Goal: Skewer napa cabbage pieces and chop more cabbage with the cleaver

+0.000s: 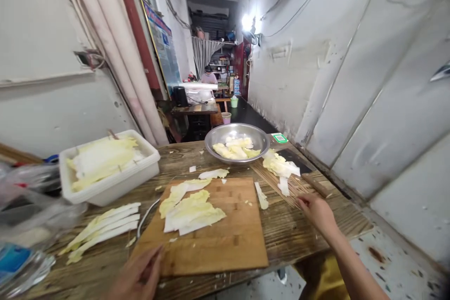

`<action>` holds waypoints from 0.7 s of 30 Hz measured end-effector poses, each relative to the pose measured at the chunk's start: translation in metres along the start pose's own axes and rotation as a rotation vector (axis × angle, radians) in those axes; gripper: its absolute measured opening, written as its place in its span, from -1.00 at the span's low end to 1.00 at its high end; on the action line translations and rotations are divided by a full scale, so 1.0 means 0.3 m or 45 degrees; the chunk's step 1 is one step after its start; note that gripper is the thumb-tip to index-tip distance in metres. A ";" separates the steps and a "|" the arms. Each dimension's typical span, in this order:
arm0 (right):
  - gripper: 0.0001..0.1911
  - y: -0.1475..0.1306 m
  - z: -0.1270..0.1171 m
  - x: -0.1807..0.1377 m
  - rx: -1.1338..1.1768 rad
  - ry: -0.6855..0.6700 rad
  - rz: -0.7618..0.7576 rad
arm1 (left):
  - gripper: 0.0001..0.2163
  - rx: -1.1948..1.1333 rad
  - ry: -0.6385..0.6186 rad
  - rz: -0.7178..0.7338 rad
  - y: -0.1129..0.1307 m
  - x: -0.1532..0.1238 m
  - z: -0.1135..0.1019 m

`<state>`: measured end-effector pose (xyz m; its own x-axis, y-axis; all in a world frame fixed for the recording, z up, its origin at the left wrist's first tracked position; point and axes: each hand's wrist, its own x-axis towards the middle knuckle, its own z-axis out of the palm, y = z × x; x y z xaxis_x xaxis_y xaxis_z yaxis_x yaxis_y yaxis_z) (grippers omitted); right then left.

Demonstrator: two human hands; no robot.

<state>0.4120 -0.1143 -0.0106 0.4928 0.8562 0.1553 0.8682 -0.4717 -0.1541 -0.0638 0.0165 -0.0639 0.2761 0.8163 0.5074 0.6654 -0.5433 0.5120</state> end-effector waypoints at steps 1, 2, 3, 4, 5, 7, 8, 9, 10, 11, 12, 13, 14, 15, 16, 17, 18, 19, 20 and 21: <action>-0.83 0.007 0.028 -0.012 -0.005 -0.025 -0.009 | -0.74 0.050 0.018 0.075 0.043 0.031 0.020; -0.83 0.006 0.053 -0.016 -0.013 -0.046 -0.020 | -0.75 0.085 0.046 0.182 0.084 0.059 0.041; -0.82 0.000 0.076 -0.015 -0.024 -0.061 -0.029 | -0.76 0.113 0.092 0.253 0.120 0.084 0.061; -0.82 -0.008 0.095 -0.009 -0.039 -0.071 -0.038 | -0.76 0.145 0.108 0.298 0.149 0.106 0.079; -0.81 -0.015 0.111 0.001 -0.056 -0.076 -0.047 | -0.76 0.168 0.071 0.342 0.172 0.125 0.095; -0.81 -0.027 0.134 0.024 -0.103 -0.078 -0.067 | -0.78 0.217 0.017 0.391 0.199 0.155 0.117; -0.81 -0.030 0.142 0.035 -0.132 -0.077 -0.077 | -0.78 0.243 -0.021 0.384 0.205 0.166 0.121; -0.81 -0.033 0.147 0.045 -0.160 -0.079 -0.091 | -0.78 0.269 -0.061 0.347 0.209 0.175 0.123; -0.82 -0.034 0.149 0.053 -0.184 -0.083 -0.108 | -0.78 0.293 -0.101 0.288 0.211 0.181 0.122; -0.83 -0.035 0.150 0.059 -0.204 -0.089 -0.126 | -0.77 0.316 -0.138 0.218 0.211 0.186 0.119; -0.84 -0.036 0.147 0.062 -0.218 -0.097 -0.144 | -0.77 0.336 -0.164 0.149 0.211 0.189 0.115; -0.85 -0.036 0.143 0.062 -0.228 -0.103 -0.157 | -0.76 0.351 -0.177 0.089 0.210 0.190 0.111; -0.85 -0.035 0.138 0.061 -0.232 -0.105 -0.168 | -0.76 0.363 -0.181 0.043 0.210 0.189 0.108; -0.85 -0.034 0.131 0.056 -0.232 -0.105 -0.174 | -0.76 0.372 -0.182 0.012 0.211 0.187 0.106; -0.84 -0.032 0.125 0.050 -0.230 -0.102 -0.174 | -0.76 0.379 -0.185 -0.011 0.212 0.184 0.105; -0.82 -0.029 0.118 0.041 -0.226 -0.098 -0.171 | -0.78 0.380 -0.190 -0.034 0.215 0.181 0.105; -0.79 -0.026 0.113 0.029 -0.217 -0.094 -0.169 | -0.80 0.377 -0.193 -0.054 0.219 0.178 0.105; -0.77 -0.022 0.108 0.014 -0.204 -0.092 -0.169 | -0.82 0.371 -0.194 -0.070 0.223 0.175 0.105; -0.75 -0.018 0.106 -0.002 -0.190 -0.094 -0.170 | -0.85 0.360 -0.193 -0.083 0.229 0.174 0.105; -0.73 -0.016 0.104 -0.021 -0.176 -0.100 -0.173 | -0.88 0.344 -0.191 -0.092 0.234 0.172 0.104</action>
<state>0.4030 -0.1109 -0.0415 0.3690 0.9253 0.0878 0.9289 -0.3704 -0.0005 0.0189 0.0266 -0.0235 0.3072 0.8816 0.3584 0.8416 -0.4275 0.3302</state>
